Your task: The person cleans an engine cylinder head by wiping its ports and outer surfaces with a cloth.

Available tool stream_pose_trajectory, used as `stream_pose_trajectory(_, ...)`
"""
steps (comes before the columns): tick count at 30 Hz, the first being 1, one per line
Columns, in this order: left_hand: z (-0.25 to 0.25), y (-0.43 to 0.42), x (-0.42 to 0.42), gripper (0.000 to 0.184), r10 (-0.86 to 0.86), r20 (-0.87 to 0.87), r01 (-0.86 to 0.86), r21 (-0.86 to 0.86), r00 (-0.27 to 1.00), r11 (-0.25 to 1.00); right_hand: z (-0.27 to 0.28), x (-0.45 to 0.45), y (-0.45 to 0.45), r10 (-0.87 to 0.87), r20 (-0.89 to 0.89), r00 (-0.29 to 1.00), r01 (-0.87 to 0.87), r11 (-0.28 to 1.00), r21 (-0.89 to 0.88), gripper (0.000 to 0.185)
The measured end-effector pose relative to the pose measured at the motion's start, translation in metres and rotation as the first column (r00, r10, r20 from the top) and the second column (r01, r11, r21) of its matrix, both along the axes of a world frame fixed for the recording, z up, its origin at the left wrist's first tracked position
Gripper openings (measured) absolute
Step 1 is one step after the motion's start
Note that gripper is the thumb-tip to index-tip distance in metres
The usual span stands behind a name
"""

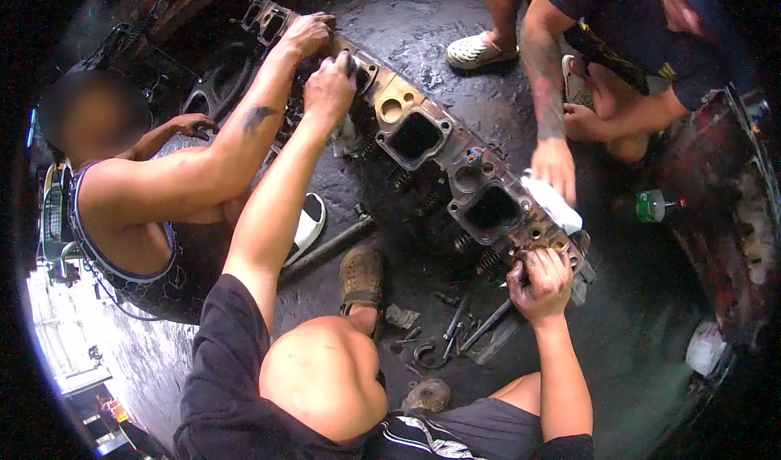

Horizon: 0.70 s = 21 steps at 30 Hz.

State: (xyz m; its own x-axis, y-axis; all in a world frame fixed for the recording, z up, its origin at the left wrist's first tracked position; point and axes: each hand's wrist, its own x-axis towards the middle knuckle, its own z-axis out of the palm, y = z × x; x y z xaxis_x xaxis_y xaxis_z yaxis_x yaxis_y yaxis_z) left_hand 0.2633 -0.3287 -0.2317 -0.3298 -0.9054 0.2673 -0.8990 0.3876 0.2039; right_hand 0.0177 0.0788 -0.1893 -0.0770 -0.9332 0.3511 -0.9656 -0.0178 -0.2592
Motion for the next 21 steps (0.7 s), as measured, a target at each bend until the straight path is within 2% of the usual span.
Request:
stream_pose_trajectory(1,0.001,0.0,-0.001,0.055,0.068,-0.056,-0.065,0.06,0.996,0.996,0.0,0.0,0.0,-0.001,0.001,1.0,0.001,1.0,-0.001,0.013)
stream_pose_trajectory(2,-0.012,-0.003,0.002,0.066,0.115,-0.168,-0.117,-0.001,0.979,0.993,-0.001,0.0,0.0,-0.003,0.004,1.0,0.003,1.0,-0.003,0.012)
stream_pose_trajectory(6,-0.02,-0.001,0.003,0.071,-0.006,-0.168,-0.014,-0.118,0.986,0.993,-0.002,0.0,0.0,-0.015,0.0,1.0,0.015,1.0,-0.02,0.012)
stream_pose_trajectory(9,-0.023,-0.005,-0.002,0.073,-0.011,-0.302,-0.005,-0.052,0.953,0.999,-0.002,0.001,0.0,-0.01,-0.032,0.999,0.009,0.999,-0.04,0.013)
stream_pose_trajectory(12,-0.037,0.001,-0.004,0.073,-0.059,-0.394,-0.002,-0.152,0.917,0.988,-0.002,0.0,-0.001,0.003,-0.005,1.0,-0.003,1.0,-0.031,0.013)
stream_pose_trajectory(15,-0.042,-0.003,0.006,0.074,-0.145,-0.427,0.088,-0.15,0.893,0.985,-0.001,0.001,-0.001,-0.012,-0.005,1.0,0.012,0.999,-0.031,0.013)
stream_pose_trajectory(16,-0.036,-0.006,0.011,0.077,-0.118,-0.459,0.126,-0.014,0.881,0.992,0.0,0.001,0.0,-0.005,0.01,1.0,0.005,0.999,-0.032,0.014)
stream_pose_trajectory(17,-0.031,-0.006,0.011,0.077,-0.103,-0.427,0.108,-0.012,0.899,0.994,0.0,0.0,-0.001,0.004,0.024,1.0,-0.003,0.999,-0.035,0.014)
stream_pose_trajectory(19,-0.028,-0.009,0.006,0.064,-0.17,-0.387,0.07,-0.259,0.906,0.963,0.001,0.0,0.0,0.012,0.039,0.999,-0.011,0.999,-0.041,0.015)
stream_pose_trajectory(21,-0.023,-0.009,0.005,0.058,-0.104,-0.205,0.065,-0.19,0.973,0.98,0.0,-0.002,0.0,0.016,0.043,0.999,-0.014,0.999,-0.039,0.015)
